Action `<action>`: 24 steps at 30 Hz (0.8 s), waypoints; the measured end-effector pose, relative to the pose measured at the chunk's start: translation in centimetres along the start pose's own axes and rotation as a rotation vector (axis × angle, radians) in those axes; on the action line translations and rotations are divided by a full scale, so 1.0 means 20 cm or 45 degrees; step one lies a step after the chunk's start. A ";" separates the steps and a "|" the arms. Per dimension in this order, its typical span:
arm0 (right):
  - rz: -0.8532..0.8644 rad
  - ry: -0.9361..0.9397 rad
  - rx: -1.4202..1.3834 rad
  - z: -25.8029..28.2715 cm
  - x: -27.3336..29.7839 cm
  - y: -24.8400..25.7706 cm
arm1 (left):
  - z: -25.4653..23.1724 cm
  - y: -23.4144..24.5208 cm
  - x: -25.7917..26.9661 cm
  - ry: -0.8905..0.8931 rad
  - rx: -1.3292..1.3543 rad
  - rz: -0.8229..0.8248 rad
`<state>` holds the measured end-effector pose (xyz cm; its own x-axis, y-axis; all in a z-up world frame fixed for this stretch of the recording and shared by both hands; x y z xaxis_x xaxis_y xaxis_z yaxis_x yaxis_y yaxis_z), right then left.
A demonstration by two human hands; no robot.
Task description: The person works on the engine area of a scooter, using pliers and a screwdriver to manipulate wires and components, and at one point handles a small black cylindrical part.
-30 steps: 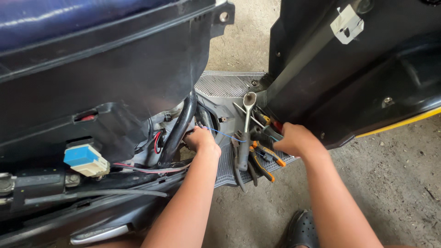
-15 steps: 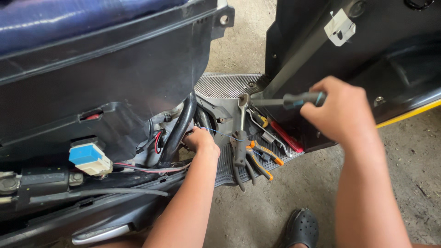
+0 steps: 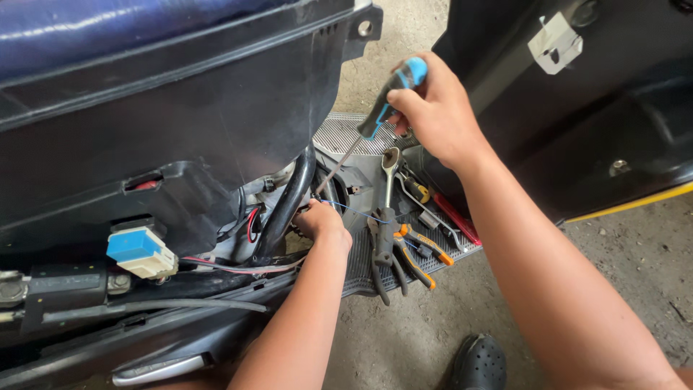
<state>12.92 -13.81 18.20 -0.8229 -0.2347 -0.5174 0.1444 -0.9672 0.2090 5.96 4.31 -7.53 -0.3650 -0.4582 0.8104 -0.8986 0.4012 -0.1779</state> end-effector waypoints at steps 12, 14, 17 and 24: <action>0.157 0.030 0.236 -0.03 -0.15 -0.19 | -0.01 0.00 0.01 -0.035 0.024 0.028; 0.205 0.050 0.253 -0.04 -0.17 -0.21 | -0.01 -0.01 0.01 -0.033 0.016 0.032; 0.232 0.052 0.379 -0.06 -0.22 -0.24 | -0.02 0.00 0.03 -0.058 0.032 0.030; 0.464 0.134 0.418 -0.07 -0.31 -0.35 | -0.03 0.00 0.06 0.012 -0.006 0.000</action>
<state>17.79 -5.67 18.70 -0.6888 -0.5763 -0.4398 0.2172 -0.7428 0.6333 5.64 4.22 -6.26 -0.3627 -0.4506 0.8157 -0.8974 0.4048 -0.1754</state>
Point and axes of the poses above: each hand's wrist, its own x-axis away from the middle knuckle, its own y-axis out of the back of the hand, z = x × y, the point moved 6 cm from there along -x, towards the middle knuckle, and after that the axes turned 13 degrees about y, right-handed, at the moved point
